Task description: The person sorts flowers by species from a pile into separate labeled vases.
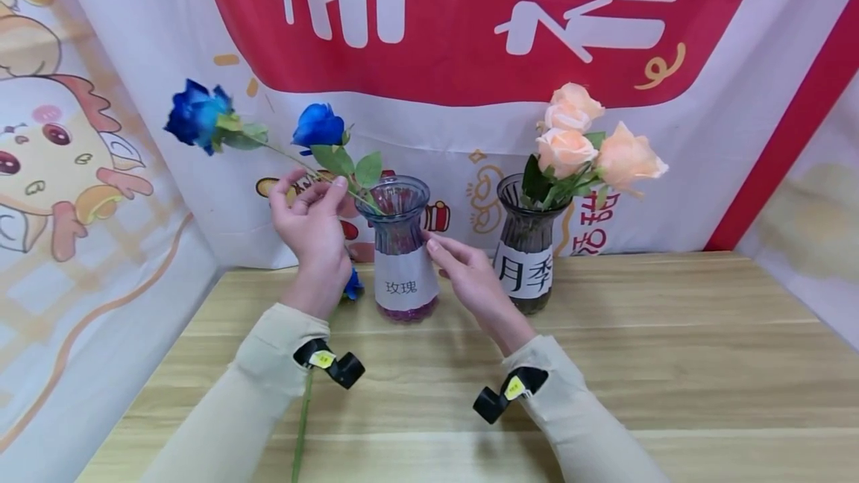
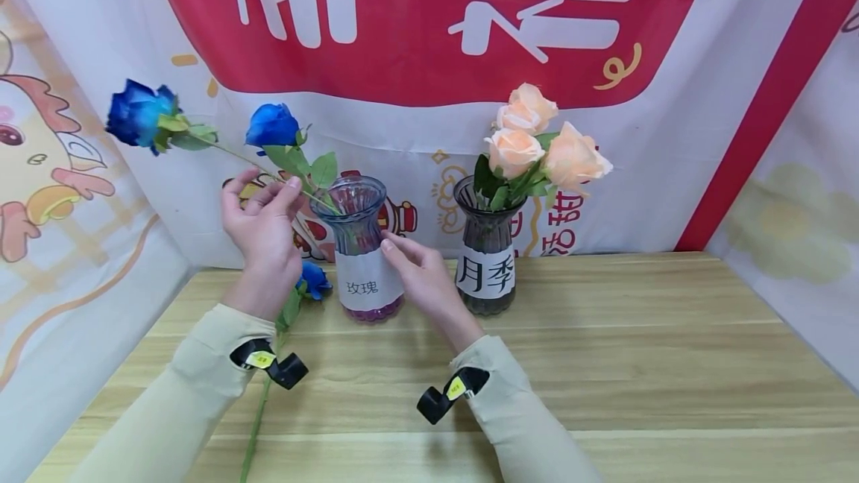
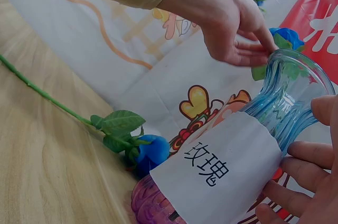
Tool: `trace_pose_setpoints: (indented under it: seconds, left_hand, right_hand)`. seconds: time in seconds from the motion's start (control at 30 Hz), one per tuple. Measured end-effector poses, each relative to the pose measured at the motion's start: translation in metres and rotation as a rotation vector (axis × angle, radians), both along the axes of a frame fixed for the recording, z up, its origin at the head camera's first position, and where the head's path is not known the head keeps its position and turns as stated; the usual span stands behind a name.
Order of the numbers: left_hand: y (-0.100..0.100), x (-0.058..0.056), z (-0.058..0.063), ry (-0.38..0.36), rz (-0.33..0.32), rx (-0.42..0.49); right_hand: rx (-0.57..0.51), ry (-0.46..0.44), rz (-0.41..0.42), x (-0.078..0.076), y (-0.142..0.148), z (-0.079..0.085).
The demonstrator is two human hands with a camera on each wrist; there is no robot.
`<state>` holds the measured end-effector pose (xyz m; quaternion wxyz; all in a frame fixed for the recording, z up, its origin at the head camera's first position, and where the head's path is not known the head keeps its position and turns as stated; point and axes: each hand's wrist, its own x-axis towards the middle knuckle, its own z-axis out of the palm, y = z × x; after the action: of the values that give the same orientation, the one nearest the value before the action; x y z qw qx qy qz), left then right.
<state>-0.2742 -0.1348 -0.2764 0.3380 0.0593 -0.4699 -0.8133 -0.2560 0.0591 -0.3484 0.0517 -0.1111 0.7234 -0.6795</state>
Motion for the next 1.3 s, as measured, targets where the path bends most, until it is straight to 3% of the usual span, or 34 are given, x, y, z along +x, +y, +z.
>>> trace_pose_setpoints:
  seconds: [0.13,0.23,0.47,0.77,1.13,1.3]
  left_hand:
    - [0.007,0.002,-0.007,-0.089,-0.027,-0.081]
    - [0.009,0.004,-0.011,-0.113,-0.023,-0.104]
    - [0.012,0.009,-0.014,-0.1,0.0,-0.104]
    - [0.012,0.007,-0.006,0.011,0.0,-0.105]
    - [0.016,-0.004,-0.004,-0.062,-0.024,-0.062]
    - [0.015,-0.001,-0.009,-0.107,-0.027,-0.086]
  right_hand:
    - [-0.001,-0.004,-0.002,0.001,0.0,0.0]
    - [0.001,-0.002,-0.004,0.002,0.0,0.0]
    - [0.009,0.008,-0.007,0.002,0.001,0.0]
    - [0.003,0.005,-0.005,0.003,0.002,0.0]
    - [0.007,0.003,-0.007,0.001,0.002,0.0]
    - [0.012,0.012,-0.006,0.0,0.001,0.0]
